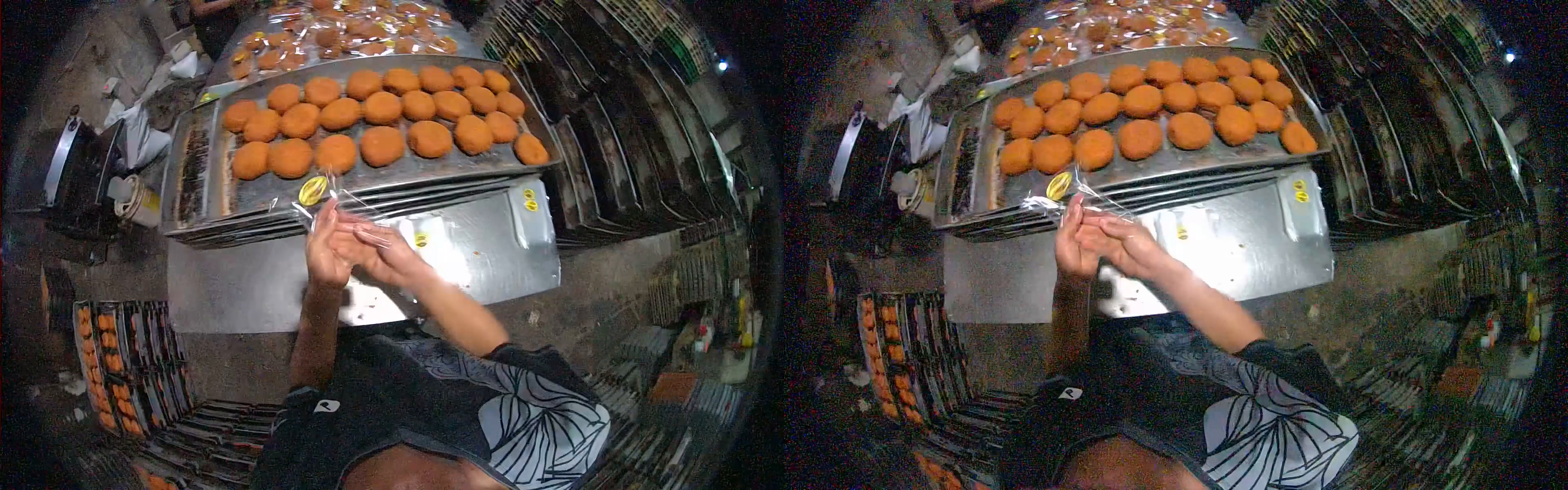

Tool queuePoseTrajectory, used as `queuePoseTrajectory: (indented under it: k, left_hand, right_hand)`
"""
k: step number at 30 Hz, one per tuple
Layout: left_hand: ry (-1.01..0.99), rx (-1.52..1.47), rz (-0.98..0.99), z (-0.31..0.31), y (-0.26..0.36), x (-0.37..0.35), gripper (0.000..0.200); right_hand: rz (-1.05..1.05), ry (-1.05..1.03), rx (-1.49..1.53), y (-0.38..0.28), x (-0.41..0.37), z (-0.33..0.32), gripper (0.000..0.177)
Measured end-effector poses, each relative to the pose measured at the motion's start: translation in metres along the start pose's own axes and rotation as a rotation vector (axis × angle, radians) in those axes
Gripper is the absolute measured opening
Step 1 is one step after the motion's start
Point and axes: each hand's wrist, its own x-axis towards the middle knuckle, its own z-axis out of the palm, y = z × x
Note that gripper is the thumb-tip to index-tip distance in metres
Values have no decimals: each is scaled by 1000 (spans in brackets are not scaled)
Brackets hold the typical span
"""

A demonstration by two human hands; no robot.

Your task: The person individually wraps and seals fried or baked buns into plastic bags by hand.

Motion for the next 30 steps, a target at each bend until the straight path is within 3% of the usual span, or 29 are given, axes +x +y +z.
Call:
queuePoseTrajectory:
  k: [1, 2, 4, 5, 6, 7, 8, 10, 12, 14, 15, 18, 19, 20, 22, 23, 25, 28, 30]
  left_hand:
    - [-30, -63, 5, -4, 15, -3, 27]
    - [81, -83, 141, -29, 15, 12, 24]
    - [231, -57, 348, -23, 51, 14, 26]
    - [258, -164, 348, -21, 70, 12, 26]
    - [319, -174, 375, -21, 86, 12, 29]
    - [313, -198, 382, -23, 98, 11, 36]
    - [306, -225, 385, -27, 107, 12, 42]
    - [326, -275, 387, -36, 122, 18, 44]
    - [323, -337, 378, -32, 118, 30, 46]
    - [253, -270, 411, -21, 88, 33, 53]
    - [50, -162, 417, -27, 65, 40, 57]
    - [69, 61, 348, 23, 43, 27, 59]
    - [25, -1, 229, 16, 37, 32, 54]
    - [15, -5, 238, 24, 30, 29, 54]
    - [-149, 131, 299, 48, 11, 18, 51]
    - [-71, -31, 171, 56, 5, 14, 45]
    - [-142, 89, 192, 71, 1, 22, 43]
    - [-268, 291, 241, 86, -9, 29, 43]
    - [-373, 79, 1, 88, -14, 35, 47]
  right_hand:
    - [87, -77, -873, -26, 14, 14, 53]
    - [162, -160, -1746, -52, 29, 23, 52]
    - [-442, -224, -2151, -95, 77, -2, 51]
    - [-491, 58, -2819, -112, 89, 3, 50]
    - [-171, 100, -3125, -135, 120, -42, 55]
    - [-372, 109, -2753, -142, 120, -42, 49]
    - [-419, 259, -2518, -139, 120, -43, 45]
    - [-522, 316, -2137, -111, 104, -20, 45]
    - [-1132, 345, -2332, -42, 62, 28, 55]
    - [-1263, 154, -2274, -2, 35, 66, 59]
    - [-1250, 195, -2242, 4, 35, 75, 65]
    - [-1256, 288, -2170, 11, 2, 65, 68]
    - [-1277, 293, -2128, 12, -8, 59, 66]
    - [-1437, 256, -2131, 10, -19, 51, 65]
    - [-1513, 302, -2117, -2, -28, 44, 66]
    - [-1514, 292, -2108, -9, -31, 43, 66]
    - [-1429, 394, -1881, -33, -30, 43, 73]
    - [-1391, 278, -1829, -63, -44, 35, 78]
    - [-1378, 204, -1810, -81, -53, 18, 78]
